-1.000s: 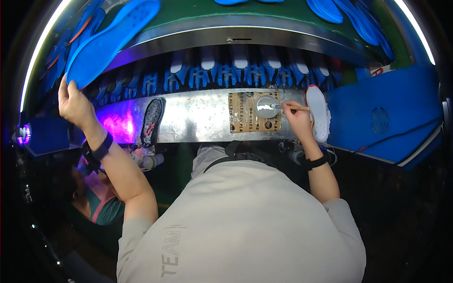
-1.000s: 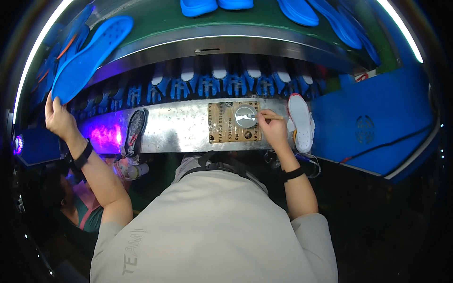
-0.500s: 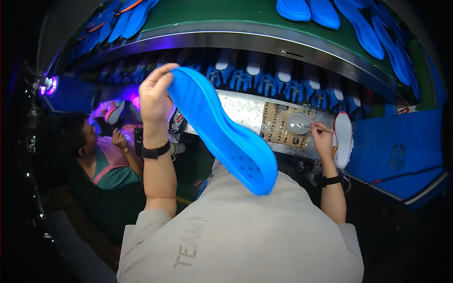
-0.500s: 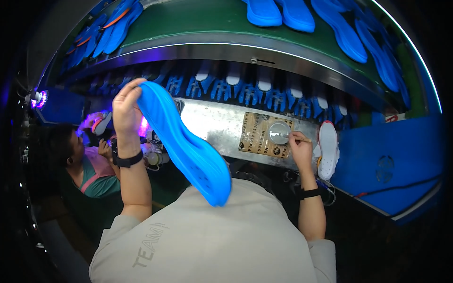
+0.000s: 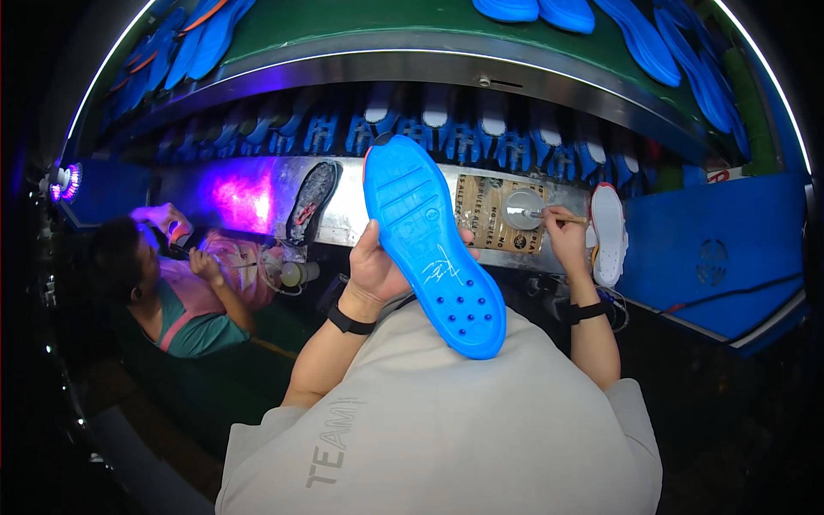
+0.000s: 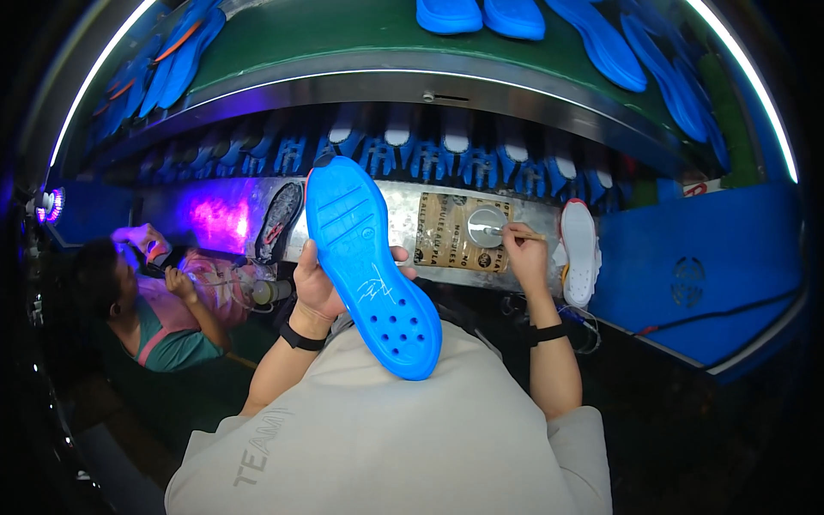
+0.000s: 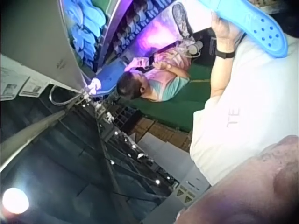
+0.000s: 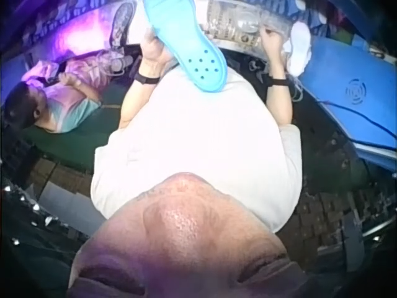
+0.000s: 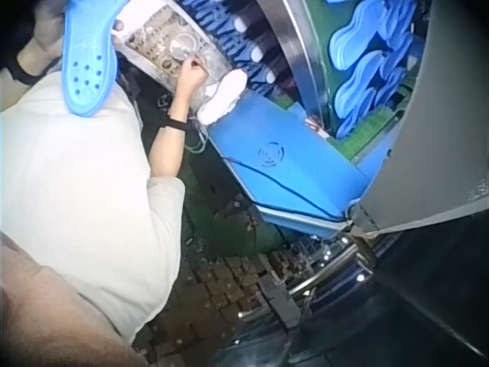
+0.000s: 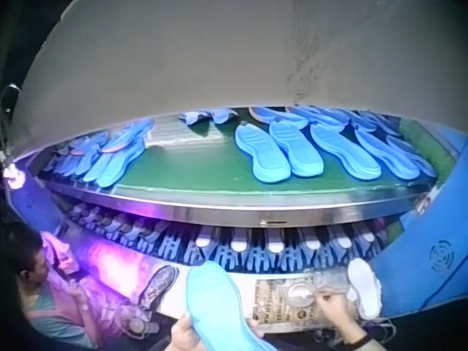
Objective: The recorder uses a brush to apply an adhesive coating to the bottom of blue shoe soles as part of a manufacturing process.
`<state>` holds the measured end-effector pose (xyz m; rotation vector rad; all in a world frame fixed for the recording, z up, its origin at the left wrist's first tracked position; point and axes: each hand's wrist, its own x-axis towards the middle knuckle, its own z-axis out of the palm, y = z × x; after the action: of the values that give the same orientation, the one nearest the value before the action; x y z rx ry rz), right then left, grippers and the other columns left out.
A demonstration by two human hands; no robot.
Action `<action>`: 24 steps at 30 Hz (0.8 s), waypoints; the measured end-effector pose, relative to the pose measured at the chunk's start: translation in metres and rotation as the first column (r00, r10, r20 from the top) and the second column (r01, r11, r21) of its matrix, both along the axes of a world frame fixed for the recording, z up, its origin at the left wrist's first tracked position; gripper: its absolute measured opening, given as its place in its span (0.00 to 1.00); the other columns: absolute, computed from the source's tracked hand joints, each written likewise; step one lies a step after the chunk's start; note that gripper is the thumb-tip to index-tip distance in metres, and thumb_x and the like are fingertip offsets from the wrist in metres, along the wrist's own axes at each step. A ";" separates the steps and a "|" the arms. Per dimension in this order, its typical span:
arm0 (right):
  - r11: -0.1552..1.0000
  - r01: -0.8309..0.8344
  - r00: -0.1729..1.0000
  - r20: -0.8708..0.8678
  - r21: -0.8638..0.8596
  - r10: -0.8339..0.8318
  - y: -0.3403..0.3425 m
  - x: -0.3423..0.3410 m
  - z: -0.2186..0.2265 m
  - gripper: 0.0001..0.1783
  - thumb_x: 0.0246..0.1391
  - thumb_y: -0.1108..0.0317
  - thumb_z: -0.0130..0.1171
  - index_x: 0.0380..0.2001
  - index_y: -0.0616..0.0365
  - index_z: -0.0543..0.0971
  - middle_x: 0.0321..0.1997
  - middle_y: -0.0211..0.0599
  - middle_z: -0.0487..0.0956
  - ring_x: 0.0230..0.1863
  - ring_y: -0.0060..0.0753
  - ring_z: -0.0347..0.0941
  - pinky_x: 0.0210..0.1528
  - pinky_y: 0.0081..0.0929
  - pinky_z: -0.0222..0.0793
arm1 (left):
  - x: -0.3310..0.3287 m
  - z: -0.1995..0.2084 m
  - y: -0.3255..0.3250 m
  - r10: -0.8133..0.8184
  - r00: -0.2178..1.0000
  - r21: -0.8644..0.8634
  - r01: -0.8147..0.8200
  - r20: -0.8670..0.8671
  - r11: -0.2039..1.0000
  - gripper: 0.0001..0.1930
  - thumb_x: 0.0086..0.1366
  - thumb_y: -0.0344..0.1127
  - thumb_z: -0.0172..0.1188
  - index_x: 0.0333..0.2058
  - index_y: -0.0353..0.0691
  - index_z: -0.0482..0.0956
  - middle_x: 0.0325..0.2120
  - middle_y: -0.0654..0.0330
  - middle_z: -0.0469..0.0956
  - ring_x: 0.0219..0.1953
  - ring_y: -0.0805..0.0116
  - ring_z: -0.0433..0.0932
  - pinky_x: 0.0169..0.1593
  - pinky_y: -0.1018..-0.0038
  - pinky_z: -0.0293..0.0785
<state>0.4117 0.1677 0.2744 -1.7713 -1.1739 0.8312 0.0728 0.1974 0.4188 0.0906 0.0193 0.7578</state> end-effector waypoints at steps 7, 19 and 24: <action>1.000 -0.012 1.000 0.026 0.007 0.012 0.002 -0.004 0.007 0.10 0.58 0.66 0.61 0.35 0.64 0.82 0.24 0.32 0.79 0.27 0.17 0.71 0.31 0.21 0.67 | -0.044 -0.032 0.055 0.481 0.794 0.240 -0.418 -0.372 0.876 0.39 0.57 0.33 0.64 0.66 0.31 0.57 0.63 0.44 0.65 0.67 0.47 0.62 0.72 0.48 0.49; 0.999 -0.015 1.000 0.011 -0.051 0.016 -0.002 0.007 0.008 0.10 0.59 0.66 0.61 0.35 0.63 0.82 0.23 0.31 0.79 0.26 0.18 0.71 0.30 0.22 0.66 | -0.137 -0.124 0.018 0.319 0.526 0.267 -0.175 -0.788 0.948 0.35 0.64 0.33 0.64 0.66 0.42 0.57 0.62 0.55 0.67 0.64 0.54 0.67 0.57 0.39 0.71; 0.999 -0.039 0.998 0.048 -0.024 0.041 -0.001 0.006 0.006 0.10 0.58 0.66 0.61 0.35 0.64 0.83 0.24 0.32 0.79 0.26 0.19 0.72 0.31 0.23 0.68 | -0.126 -0.109 -0.011 -0.015 0.898 0.036 0.035 -0.439 0.999 0.54 0.54 0.51 0.74 0.71 0.42 0.47 0.66 0.36 0.56 0.64 0.23 0.59 0.53 0.36 0.75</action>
<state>0.4181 0.1670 0.2805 -1.8008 -1.2397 0.8320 -0.0536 0.1866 0.3097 0.3022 0.4329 0.6993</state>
